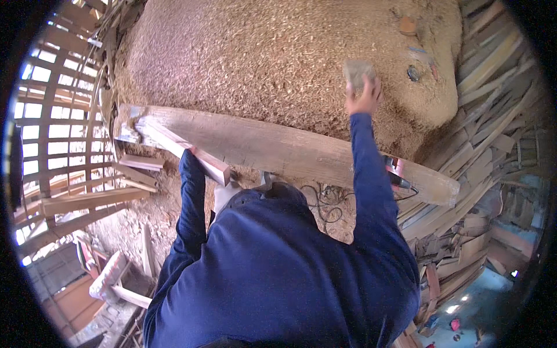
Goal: Sanding a wooden board with a power sander and then cutting it with a circular saw in a workshop.
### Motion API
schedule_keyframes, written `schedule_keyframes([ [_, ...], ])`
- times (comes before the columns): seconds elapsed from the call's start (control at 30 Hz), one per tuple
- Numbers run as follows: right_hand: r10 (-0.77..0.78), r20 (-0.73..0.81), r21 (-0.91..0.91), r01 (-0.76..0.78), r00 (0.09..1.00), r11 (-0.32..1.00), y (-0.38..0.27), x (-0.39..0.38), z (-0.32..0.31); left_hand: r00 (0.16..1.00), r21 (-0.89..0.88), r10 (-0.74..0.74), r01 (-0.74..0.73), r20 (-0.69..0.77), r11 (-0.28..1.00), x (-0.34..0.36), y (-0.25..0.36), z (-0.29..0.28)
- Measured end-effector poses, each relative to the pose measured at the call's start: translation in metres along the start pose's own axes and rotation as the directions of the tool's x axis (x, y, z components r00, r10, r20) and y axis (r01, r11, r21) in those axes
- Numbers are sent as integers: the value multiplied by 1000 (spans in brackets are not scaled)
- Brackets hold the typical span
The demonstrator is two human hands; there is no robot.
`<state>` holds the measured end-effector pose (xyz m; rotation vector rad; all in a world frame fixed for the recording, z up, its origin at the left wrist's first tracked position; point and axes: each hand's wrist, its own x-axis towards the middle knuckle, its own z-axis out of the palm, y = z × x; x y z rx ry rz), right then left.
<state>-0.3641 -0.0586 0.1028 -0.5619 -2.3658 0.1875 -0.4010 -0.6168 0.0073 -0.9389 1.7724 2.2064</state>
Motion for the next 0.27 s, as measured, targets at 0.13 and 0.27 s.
schedule_keyframes([
  [0.13, 310, 58, -142, -299, 949, 944, 56, 119, 42, 999, 114, 1, -5, 39, 994, -13, 6, 15],
  [0.27, 303, 89, 80, -310, 949, 947, 10, 133, 121, 997, 175, 79, -75, -20, 982, -28, 25, -2],
])
